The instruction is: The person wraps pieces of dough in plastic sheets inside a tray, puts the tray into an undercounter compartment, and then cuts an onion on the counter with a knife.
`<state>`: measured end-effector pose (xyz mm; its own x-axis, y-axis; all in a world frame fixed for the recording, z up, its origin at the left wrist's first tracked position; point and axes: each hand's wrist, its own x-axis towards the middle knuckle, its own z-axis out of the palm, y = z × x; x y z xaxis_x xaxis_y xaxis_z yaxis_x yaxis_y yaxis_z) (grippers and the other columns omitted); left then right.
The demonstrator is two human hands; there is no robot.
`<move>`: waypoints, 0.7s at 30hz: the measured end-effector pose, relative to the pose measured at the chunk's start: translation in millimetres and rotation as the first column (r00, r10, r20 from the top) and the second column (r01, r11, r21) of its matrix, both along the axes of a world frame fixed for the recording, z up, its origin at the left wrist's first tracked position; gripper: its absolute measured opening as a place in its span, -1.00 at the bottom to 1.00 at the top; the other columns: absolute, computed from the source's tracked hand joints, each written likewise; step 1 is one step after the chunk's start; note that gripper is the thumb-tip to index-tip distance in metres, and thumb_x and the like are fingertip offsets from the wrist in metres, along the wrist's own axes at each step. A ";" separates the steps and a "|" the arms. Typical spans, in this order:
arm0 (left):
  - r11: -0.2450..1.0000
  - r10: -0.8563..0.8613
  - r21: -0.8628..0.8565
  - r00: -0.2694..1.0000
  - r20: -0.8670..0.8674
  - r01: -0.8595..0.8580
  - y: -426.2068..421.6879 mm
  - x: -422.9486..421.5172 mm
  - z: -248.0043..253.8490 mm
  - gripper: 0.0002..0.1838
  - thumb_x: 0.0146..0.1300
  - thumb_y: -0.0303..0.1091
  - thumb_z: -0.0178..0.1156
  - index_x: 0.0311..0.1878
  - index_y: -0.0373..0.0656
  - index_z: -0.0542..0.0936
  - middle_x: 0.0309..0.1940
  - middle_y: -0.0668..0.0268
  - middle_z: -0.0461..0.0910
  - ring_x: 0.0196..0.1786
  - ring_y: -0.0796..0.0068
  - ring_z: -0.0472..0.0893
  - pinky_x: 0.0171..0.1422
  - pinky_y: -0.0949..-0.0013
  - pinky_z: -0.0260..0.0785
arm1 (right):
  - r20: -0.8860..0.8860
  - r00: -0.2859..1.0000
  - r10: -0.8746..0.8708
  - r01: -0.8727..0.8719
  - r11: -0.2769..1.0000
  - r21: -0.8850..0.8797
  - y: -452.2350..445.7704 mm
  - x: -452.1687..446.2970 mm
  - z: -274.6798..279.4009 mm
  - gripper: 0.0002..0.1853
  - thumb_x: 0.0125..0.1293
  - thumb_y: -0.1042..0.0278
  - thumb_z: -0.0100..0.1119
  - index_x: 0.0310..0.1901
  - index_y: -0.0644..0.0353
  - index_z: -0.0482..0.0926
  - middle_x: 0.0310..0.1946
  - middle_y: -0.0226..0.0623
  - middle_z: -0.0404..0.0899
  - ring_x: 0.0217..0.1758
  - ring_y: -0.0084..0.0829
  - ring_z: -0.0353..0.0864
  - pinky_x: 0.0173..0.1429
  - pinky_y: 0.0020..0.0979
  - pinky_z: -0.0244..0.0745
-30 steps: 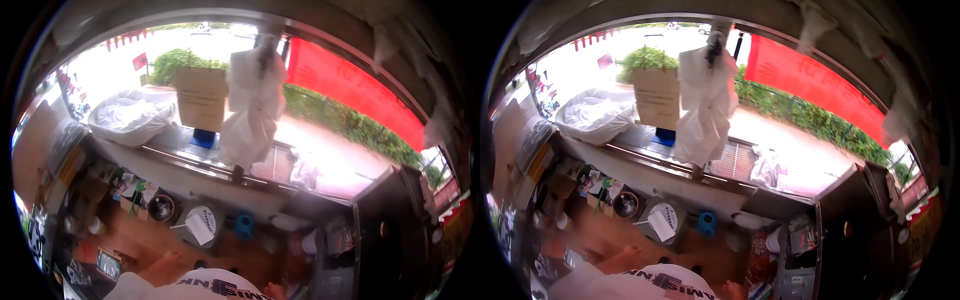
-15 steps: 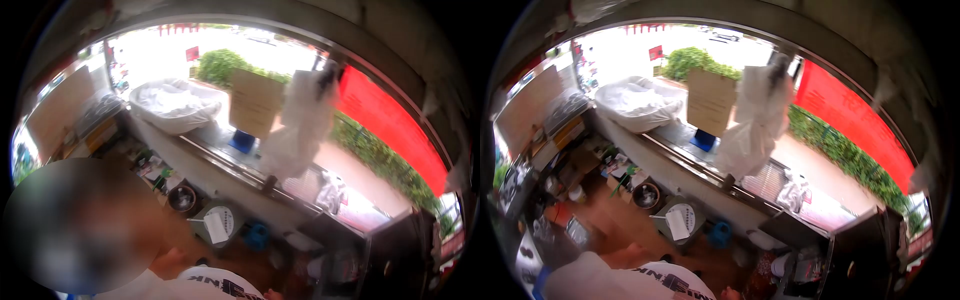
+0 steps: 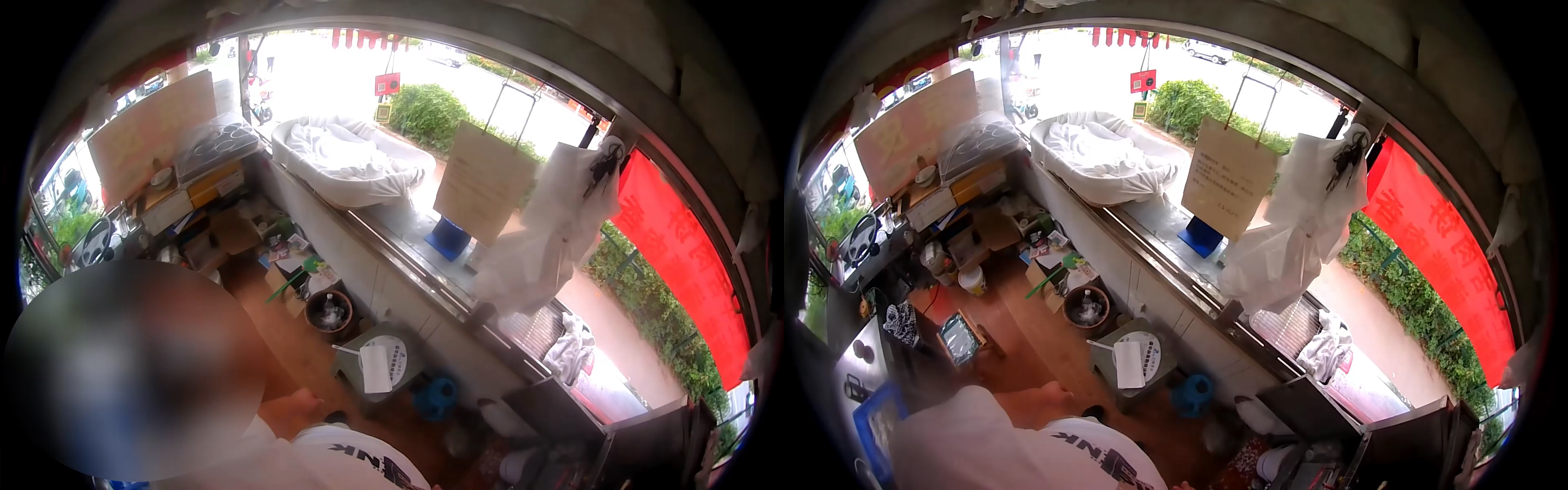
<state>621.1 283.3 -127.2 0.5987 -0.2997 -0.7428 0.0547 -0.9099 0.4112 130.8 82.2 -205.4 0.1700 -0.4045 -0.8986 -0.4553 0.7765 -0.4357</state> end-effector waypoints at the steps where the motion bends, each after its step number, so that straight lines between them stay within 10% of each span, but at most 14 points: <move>1: 0.999 -0.026 -0.042 0.999 0.044 0.028 7.6 1.8 -31.0 -0.62 0.28 -0.12 0.29 0.04 -0.14 0.73 -0.01 0.08 0.71 0.06 0.07 0.67 0.17 0.19 0.49 | 0.000 1.000 -0.003 0.003 1.000 0.000 0.6 -1.0 -0.7 -0.58 0.51 -0.07 0.03 -0.30 0.15 0.57 -0.46 -0.27 0.61 -0.45 -0.36 0.57 -0.38 -0.30 0.43; 21: 0.998 -0.067 -0.004 0.998 0.004 0.067 -23.0 -2.4 7.8 -0.59 0.26 -0.01 0.36 0.01 -0.11 0.76 -0.08 0.10 0.73 -0.03 0.09 0.70 0.08 0.15 0.55 | 0.030 0.998 -0.051 0.051 0.998 0.025 7.3 -26.7 -27.5 -0.54 0.52 -0.11 0.02 -0.33 0.15 0.57 -0.45 -0.35 0.59 -0.47 -0.41 0.52 -0.47 -0.36 0.34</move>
<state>618.7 260.3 -119.5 0.5802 -0.3427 -0.7389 -0.0084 -0.9097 0.4153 104.0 89.5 -233.0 0.1771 -0.3917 -0.9029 -0.4016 0.8088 -0.4296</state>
